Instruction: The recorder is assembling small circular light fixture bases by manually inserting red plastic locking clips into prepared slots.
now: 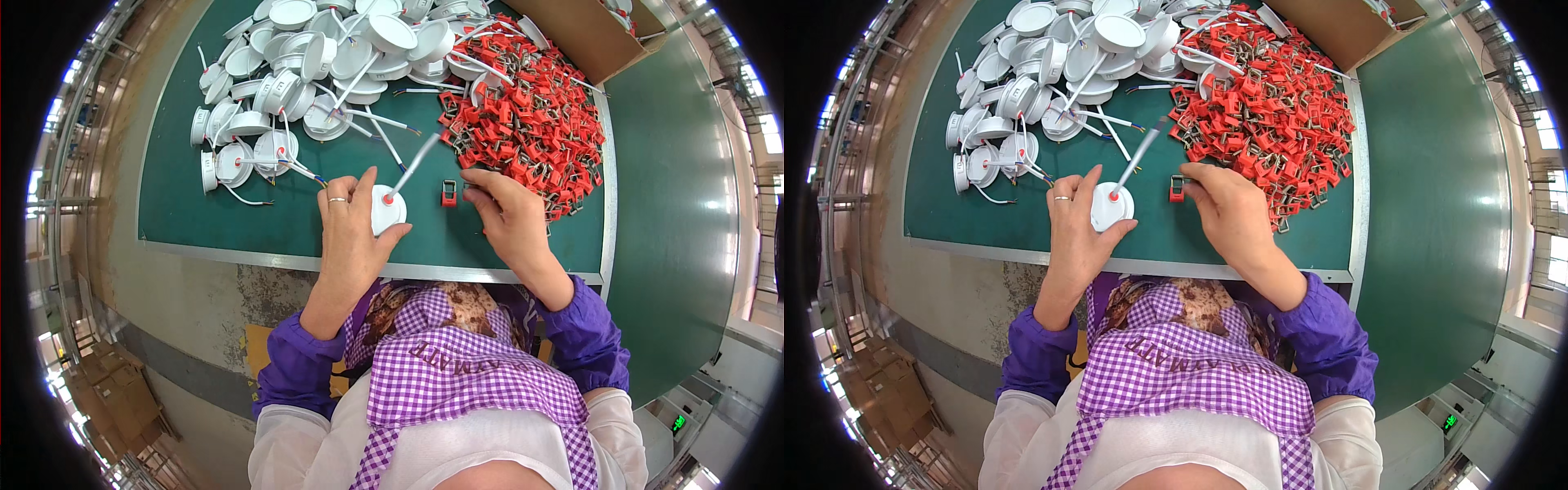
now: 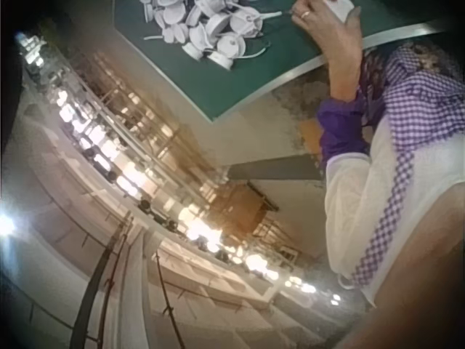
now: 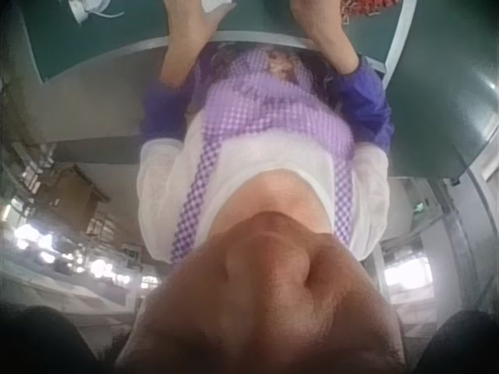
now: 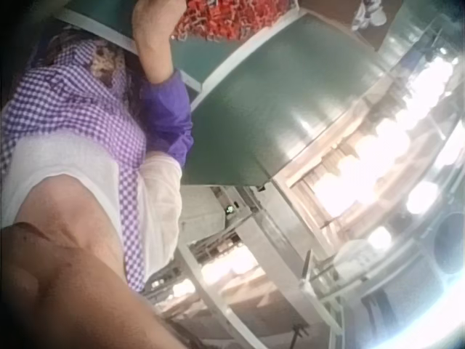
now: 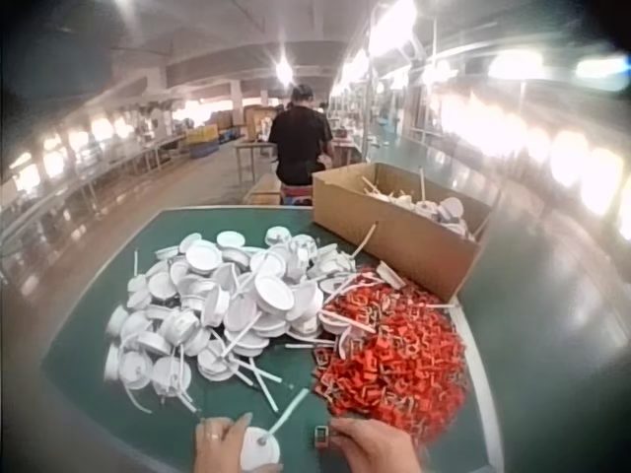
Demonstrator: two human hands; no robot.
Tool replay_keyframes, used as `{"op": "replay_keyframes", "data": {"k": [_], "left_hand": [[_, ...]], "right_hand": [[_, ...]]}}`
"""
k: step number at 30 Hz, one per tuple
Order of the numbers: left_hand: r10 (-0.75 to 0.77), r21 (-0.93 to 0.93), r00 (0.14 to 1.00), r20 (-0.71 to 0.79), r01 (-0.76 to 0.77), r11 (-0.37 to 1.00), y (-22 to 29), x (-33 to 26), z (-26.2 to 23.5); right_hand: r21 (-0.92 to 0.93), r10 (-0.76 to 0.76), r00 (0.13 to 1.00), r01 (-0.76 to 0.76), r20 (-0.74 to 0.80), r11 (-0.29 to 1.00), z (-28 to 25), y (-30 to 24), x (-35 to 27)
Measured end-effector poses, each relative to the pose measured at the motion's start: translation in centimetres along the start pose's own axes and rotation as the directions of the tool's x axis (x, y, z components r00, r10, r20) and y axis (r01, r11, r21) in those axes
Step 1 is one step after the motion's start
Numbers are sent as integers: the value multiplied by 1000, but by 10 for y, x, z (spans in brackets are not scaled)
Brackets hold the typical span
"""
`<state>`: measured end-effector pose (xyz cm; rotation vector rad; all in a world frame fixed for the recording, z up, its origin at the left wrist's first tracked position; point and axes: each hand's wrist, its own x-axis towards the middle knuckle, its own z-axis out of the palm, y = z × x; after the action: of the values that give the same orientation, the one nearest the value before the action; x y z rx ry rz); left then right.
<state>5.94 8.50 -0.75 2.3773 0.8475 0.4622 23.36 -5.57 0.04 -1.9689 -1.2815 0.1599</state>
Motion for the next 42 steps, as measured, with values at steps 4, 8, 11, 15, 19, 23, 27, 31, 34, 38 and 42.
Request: {"op": "replay_keyframes", "data": {"k": [4,8,11,15,19,23,27,31,34,38,42], "left_hand": [[37,65,999,0,-37,997,-8,2,9],[136,59,990,-23,-134,989,-12,6,14],[94,96,995,24,-96,991,-11,9,14],[120,-39,990,-75,-123,992,-11,10,22],[-160,-613,987,27,143,777,-6,6,18],[-262,-885,889,375,428,184,1,4,5],[-240,-947,920,311,321,4,14,0,12],[-315,-969,925,211,240,54,28,0,24],[-285,-977,948,142,180,113,26,-3,29],[-253,-963,956,148,197,183,24,-3,25],[-246,-972,966,81,131,196,33,-3,23]], "right_hand": [[465,292,954,-293,76,836,3,-5,-7],[486,329,944,-283,-11,827,6,0,-17],[473,385,923,-334,-12,816,8,-7,-21],[633,357,912,-399,200,663,28,-14,-29],[528,317,930,-367,187,766,37,-11,-21],[328,304,941,-241,-153,913,36,8,-7],[570,458,889,-379,4,730,20,-11,-2],[573,434,900,-341,-29,745,19,-28,1],[534,352,932,-252,-93,807,19,-33,2],[304,152,984,-117,-92,945,20,-33,-3],[322,149,984,-112,-93,940,16,-40,-3]]}}
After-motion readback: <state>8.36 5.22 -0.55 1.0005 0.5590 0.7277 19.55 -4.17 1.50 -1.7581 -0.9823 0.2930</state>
